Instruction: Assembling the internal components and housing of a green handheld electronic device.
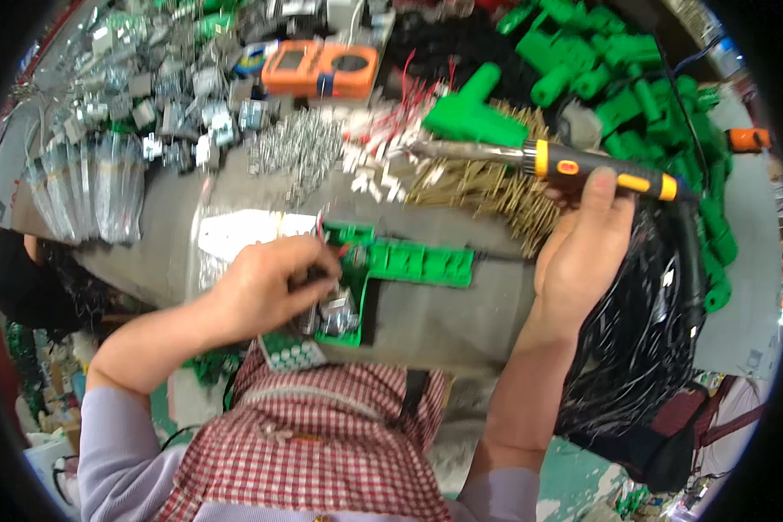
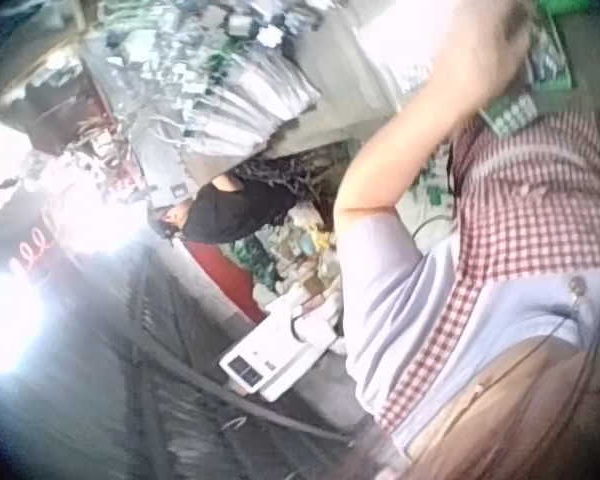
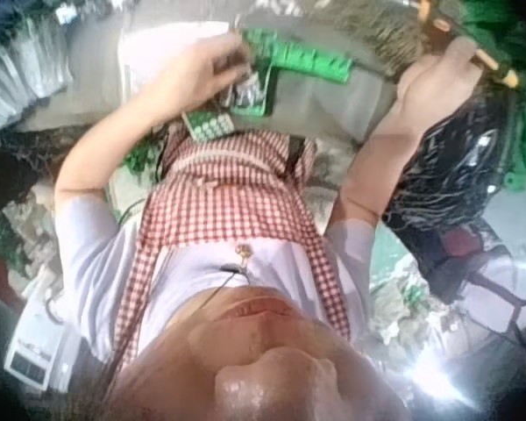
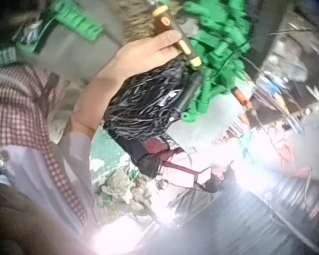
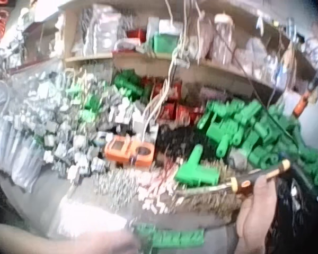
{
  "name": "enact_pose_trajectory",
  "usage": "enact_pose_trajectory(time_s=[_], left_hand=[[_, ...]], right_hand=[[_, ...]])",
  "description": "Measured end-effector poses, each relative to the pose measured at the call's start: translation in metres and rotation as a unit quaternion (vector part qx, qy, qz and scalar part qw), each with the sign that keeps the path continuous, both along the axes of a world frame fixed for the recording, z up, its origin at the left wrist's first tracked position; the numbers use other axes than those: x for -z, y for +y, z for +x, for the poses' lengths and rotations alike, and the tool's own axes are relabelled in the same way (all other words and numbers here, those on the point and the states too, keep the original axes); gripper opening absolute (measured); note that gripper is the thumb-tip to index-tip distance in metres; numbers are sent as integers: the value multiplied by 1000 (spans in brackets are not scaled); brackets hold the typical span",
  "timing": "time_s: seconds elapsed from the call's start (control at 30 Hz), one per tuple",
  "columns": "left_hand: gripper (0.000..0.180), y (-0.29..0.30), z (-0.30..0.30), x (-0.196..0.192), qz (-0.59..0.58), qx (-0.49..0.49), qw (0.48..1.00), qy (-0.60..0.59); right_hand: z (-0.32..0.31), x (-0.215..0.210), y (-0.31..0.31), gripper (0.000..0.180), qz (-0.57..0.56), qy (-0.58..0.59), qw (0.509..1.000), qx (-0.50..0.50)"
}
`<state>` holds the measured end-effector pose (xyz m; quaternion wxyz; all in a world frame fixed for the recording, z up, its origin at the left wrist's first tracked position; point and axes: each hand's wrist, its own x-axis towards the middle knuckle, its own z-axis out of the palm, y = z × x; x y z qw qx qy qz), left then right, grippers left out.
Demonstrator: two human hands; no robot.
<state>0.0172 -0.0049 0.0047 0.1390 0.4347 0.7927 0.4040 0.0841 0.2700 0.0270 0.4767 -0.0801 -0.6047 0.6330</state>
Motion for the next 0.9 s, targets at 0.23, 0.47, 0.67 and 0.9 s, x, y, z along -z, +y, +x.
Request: enact_pose_trajectory(time_s=[0.23, 0.47, 0.67, 0.9], left_hand=[[17, -7, 9, -4, 0, 4, 1000, -5], [18, -5, 7, -7, -12, 14, 1000, -25], [19, 0, 1, -8, -3, 13, 1000, -5], [23, -2, -1, -6, -17, -1, 1000, -17]], right_hand=[[-96, -13, 15, 27, 197, -20, 977, 81], [-170, 10, 57, 31, 165, -225, 956, 87], [-115, -13, 39, 29, 310, -267, 913, 13], [7, 0, -59, 15, 297, -327, 883, -159]])
